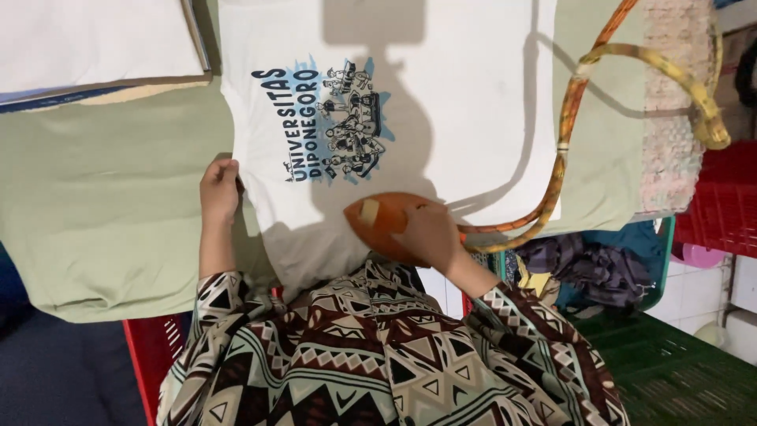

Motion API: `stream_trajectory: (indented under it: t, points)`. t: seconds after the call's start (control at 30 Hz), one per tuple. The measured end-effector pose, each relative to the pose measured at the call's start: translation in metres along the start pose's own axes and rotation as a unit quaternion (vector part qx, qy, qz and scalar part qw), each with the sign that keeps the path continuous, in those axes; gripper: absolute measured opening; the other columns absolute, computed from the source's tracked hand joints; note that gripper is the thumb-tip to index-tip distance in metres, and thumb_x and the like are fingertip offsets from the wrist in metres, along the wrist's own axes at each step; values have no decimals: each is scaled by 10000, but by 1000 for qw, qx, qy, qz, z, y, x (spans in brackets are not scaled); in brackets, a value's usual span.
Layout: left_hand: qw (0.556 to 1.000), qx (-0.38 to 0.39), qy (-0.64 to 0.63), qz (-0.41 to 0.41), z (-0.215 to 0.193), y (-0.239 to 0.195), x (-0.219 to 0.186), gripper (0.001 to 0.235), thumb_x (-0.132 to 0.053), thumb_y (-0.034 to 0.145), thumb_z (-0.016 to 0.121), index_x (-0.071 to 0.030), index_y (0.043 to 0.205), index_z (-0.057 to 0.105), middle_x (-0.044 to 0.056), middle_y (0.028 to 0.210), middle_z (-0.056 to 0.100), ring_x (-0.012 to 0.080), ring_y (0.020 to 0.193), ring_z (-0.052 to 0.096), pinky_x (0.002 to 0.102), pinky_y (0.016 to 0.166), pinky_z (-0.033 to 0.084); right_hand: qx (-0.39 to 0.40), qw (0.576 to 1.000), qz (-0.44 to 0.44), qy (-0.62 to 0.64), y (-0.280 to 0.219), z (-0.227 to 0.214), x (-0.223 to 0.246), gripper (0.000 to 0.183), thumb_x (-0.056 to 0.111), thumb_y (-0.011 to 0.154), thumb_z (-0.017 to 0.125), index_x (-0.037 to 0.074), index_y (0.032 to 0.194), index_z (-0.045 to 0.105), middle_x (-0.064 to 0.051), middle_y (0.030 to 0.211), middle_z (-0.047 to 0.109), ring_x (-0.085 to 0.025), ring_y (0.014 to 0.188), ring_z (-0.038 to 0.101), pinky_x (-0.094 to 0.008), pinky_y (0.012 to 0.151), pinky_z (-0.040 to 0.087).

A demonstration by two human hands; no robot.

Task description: The person takes a t-shirt from a basket, irons it on a flat surface, and then folds it.

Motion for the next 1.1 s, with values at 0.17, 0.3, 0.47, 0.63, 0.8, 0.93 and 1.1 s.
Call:
stream_trajectory:
  t: [0.17,0.3,0.47,0.63,0.8,0.93,1.1]
  points:
    - [999,26,17,-11,-1,7,0,195,-308,1047,639,-155,1146,708,135,1051,672,290,956,653,439,831,517,32,983,80,163,-26,-56,-34,626,467,917,639,-7,1328,644,-275,1167,717,-453,1129,679,-544,1021,535]
    - [999,28,29,-19,0,6,1,216,-332,1052,631,-161,1161,704,117,1024,680,272,928,666,429,812,526,-73,960,225,150,-1,-3,-176,495,455,900,607,0,1027,754,-258,865,734,-459,966,729,-577,826,576]
    - [998,37,28,-44,-1,-9,-11,224,-370,1069,631,-184,1175,697,100,1080,665,244,986,636,393,877,510,-135,924,313,174,27,-14,-306,634,605,926,631,13,1115,757,-299,942,736,-500,1000,703,-602,809,557]
    - [1000,-19,7,-11,3,-8,2,227,-332,1075,626,-142,1177,698,144,1087,661,291,1002,624,451,874,492,-192,920,291,179,82,-40,-358,722,659,921,674,-41,1077,756,-284,888,730,-490,917,718,-571,764,571]
    - [994,-89,-39,48,16,-18,-3,141,-242,1049,606,-164,1105,710,53,949,636,194,893,574,372,817,465,-197,933,216,209,126,-100,-311,627,523,946,660,-85,1081,733,-311,886,715,-511,908,705,-580,761,555]
    - [965,-185,-6,187,21,-34,-17,133,-109,996,622,-80,1058,735,202,983,694,287,989,662,414,868,503,-184,945,135,236,131,-130,-244,568,469,985,659,-88,1073,731,-221,715,686,-391,679,720,-517,675,563]
    - [944,-216,80,235,-4,-84,-82,139,-48,1016,631,-28,1124,717,175,1092,696,347,1072,659,468,970,515,-68,976,102,178,103,-114,-119,633,549,944,631,-19,1208,717,-327,1052,719,-509,1101,660,-601,919,521]
Point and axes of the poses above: each hand's wrist, its own y-axis towards the middle knuckle, its own z-axis out of the palm, x = y × z, the point moved 3 cm from there along y, towards the middle knuckle
